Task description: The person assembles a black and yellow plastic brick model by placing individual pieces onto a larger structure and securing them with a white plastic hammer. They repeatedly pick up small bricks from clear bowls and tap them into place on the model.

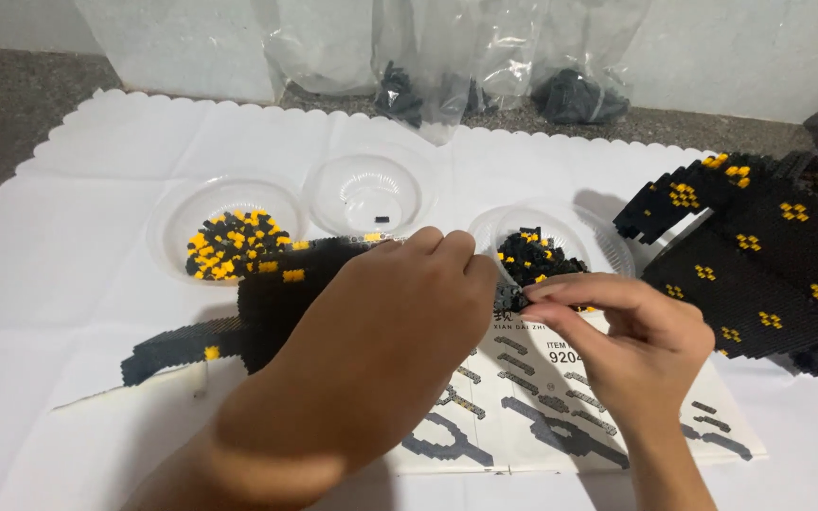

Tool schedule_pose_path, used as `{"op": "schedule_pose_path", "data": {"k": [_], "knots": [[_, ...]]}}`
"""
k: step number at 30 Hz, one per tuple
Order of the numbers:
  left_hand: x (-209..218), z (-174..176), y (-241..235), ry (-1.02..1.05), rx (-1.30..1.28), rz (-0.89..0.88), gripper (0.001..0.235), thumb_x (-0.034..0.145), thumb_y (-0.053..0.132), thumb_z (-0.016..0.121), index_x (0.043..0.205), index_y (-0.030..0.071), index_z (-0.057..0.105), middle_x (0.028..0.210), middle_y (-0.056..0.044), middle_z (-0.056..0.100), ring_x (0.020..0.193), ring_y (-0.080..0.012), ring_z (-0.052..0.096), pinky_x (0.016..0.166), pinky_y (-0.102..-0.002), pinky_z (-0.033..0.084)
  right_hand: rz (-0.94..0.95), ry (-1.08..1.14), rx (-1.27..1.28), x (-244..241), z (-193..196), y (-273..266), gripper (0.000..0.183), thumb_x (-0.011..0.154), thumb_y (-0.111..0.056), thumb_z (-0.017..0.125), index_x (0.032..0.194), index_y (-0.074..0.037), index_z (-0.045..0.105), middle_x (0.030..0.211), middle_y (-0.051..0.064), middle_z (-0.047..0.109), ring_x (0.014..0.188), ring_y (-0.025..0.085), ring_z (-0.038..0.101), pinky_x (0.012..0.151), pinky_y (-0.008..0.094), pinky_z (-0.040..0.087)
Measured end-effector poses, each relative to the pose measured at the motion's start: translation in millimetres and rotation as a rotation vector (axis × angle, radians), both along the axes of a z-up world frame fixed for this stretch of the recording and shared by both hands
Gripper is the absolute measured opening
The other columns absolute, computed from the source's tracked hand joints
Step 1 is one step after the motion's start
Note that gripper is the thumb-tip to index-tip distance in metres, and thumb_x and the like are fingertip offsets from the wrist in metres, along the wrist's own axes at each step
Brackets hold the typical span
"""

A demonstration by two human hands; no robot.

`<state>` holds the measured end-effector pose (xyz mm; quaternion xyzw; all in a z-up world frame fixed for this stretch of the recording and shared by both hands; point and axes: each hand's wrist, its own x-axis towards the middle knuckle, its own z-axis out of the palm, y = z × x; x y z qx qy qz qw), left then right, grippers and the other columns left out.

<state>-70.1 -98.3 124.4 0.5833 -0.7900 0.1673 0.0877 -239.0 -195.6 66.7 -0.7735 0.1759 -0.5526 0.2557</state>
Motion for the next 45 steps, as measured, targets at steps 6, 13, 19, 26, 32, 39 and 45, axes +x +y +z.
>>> {"op": "schedule_pose_path", "data": {"k": [6, 13, 19, 26, 32, 39, 45], "knots": [[-2, -3, 0, -0.050, -0.031, 0.036, 0.023, 0.071, 0.002, 0.057, 0.089, 0.017, 0.057, 0.081, -0.003, 0.056, 0.072, -0.0211, 0.056, 0.058, -0.034, 0.047, -0.051, 0.032, -0.169, 8, 9, 12, 0.021, 0.068, 0.008, 0.077, 0.082, 0.012, 0.062, 0.080, 0.021, 0.067, 0.077, 0.027, 0.069, 0.076, 0.028, 0.058], [-2, -3, 2, -0.052, -0.040, 0.009, 0.022, 0.071, 0.002, 0.055, 0.088, 0.015, 0.057, 0.082, -0.005, 0.057, 0.073, -0.0231, 0.056, 0.059, -0.034, 0.046, -0.045, 0.103, -0.118, 0, 13, 13, 0.022, 0.073, 0.007, 0.073, 0.092, 0.012, 0.063, 0.087, 0.020, 0.069, 0.082, 0.023, 0.072, 0.080, 0.026, 0.059], [-2, -3, 4, -0.052, -0.097, 0.020, 0.017, 0.074, 0.006, 0.057, 0.088, 0.015, 0.057, 0.082, -0.005, 0.058, 0.072, -0.0223, 0.057, 0.057, -0.033, 0.047, -0.014, -0.003, 0.063, 2, 5, 12, 0.025, 0.071, 0.013, 0.071, 0.091, 0.016, 0.057, 0.084, 0.025, 0.065, 0.078, 0.028, 0.071, 0.077, 0.029, 0.061], [-2, -2, 4, -0.046, -0.071, 0.023, 0.020, 0.071, 0.002, 0.057, 0.086, 0.015, 0.057, 0.081, -0.005, 0.057, 0.072, -0.0221, 0.056, 0.058, -0.033, 0.046, -0.014, -0.043, 0.077, 2, -1, 12, 0.024, 0.070, 0.017, 0.072, 0.089, 0.015, 0.057, 0.084, 0.026, 0.064, 0.080, 0.030, 0.070, 0.079, 0.031, 0.061], [-5, -2, 4, -0.054, -0.059, 0.051, 0.023, 0.069, 0.001, 0.059, 0.086, 0.016, 0.058, 0.079, -0.003, 0.056, 0.071, -0.0205, 0.056, 0.055, -0.033, 0.046, -0.006, -0.039, 0.036, 1, -2, 11, 0.023, 0.072, 0.017, 0.071, 0.090, 0.016, 0.057, 0.085, 0.027, 0.064, 0.080, 0.031, 0.070, 0.081, 0.033, 0.061], [-7, -3, 4, -0.067, -0.080, 0.070, 0.020, 0.072, 0.002, 0.058, 0.086, 0.017, 0.058, 0.079, -0.002, 0.056, 0.072, -0.0195, 0.056, 0.055, -0.032, 0.046, -0.011, 0.013, -0.098, 0, 2, 12, 0.023, 0.074, 0.017, 0.071, 0.092, 0.017, 0.057, 0.084, 0.026, 0.065, 0.078, 0.028, 0.070, 0.079, 0.031, 0.059], [-7, -4, 5, -0.093, -0.075, 0.074, 0.021, 0.069, 0.003, 0.060, 0.084, 0.018, 0.057, 0.078, -0.002, 0.055, 0.071, -0.0190, 0.055, 0.054, -0.031, 0.046, -0.015, 0.044, -0.140, 0, 5, 13, 0.022, 0.075, 0.017, 0.072, 0.091, 0.017, 0.057, 0.082, 0.024, 0.065, 0.080, 0.029, 0.069, 0.079, 0.031, 0.058]]}}
